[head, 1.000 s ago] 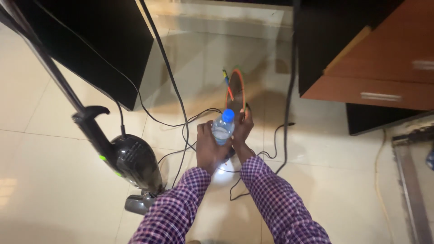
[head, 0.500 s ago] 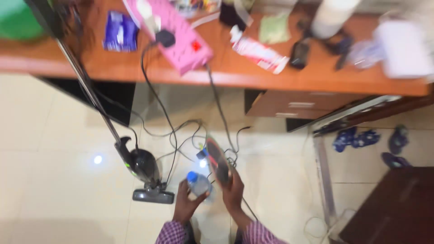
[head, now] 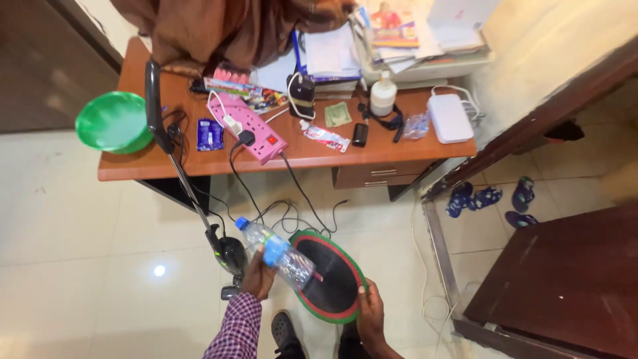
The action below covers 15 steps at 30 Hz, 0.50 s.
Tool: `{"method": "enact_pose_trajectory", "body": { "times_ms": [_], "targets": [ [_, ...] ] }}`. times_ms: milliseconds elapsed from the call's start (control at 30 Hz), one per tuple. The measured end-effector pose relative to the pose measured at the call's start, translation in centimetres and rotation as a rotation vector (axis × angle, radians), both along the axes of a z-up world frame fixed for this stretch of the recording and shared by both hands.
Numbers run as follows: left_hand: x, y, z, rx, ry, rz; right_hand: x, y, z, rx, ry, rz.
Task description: The recorder manipulates a vacuum cleaner, adjusts a power strip, moves a chair with clothes on it, and handles a water bottle in a bedroom.
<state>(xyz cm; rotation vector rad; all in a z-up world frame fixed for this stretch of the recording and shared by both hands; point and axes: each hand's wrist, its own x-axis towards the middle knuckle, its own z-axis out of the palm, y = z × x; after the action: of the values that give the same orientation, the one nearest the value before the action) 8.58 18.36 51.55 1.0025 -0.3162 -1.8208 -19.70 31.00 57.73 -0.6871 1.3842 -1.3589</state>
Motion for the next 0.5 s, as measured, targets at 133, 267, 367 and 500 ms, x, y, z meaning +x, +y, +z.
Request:
{"method": "enact_pose_trajectory", "body": {
  "times_ms": [133,267,367,500],
  "targets": [
    [-0.8,-1.2,4.9,-0.097,0.231,0.125,-2.3,0.3,2.9,0.004,-0.077,-0.04],
    [-2.6,-2.0,11.3,-0.22,0.232,0.136,-4.7,-0.1,4.4,-0.075,-0.251,-0.038],
    [-4.3,-2.0,15.7,-0.331,0.126,0.057,-7.3,0.2,-0.4,0.042,-0.057,0.016],
    [-6.3,-1.8,17.0,-0.397,-0.073,0.008,-8.2,0.1,1.7,0.062,0.029,0.14]
  ]
}}
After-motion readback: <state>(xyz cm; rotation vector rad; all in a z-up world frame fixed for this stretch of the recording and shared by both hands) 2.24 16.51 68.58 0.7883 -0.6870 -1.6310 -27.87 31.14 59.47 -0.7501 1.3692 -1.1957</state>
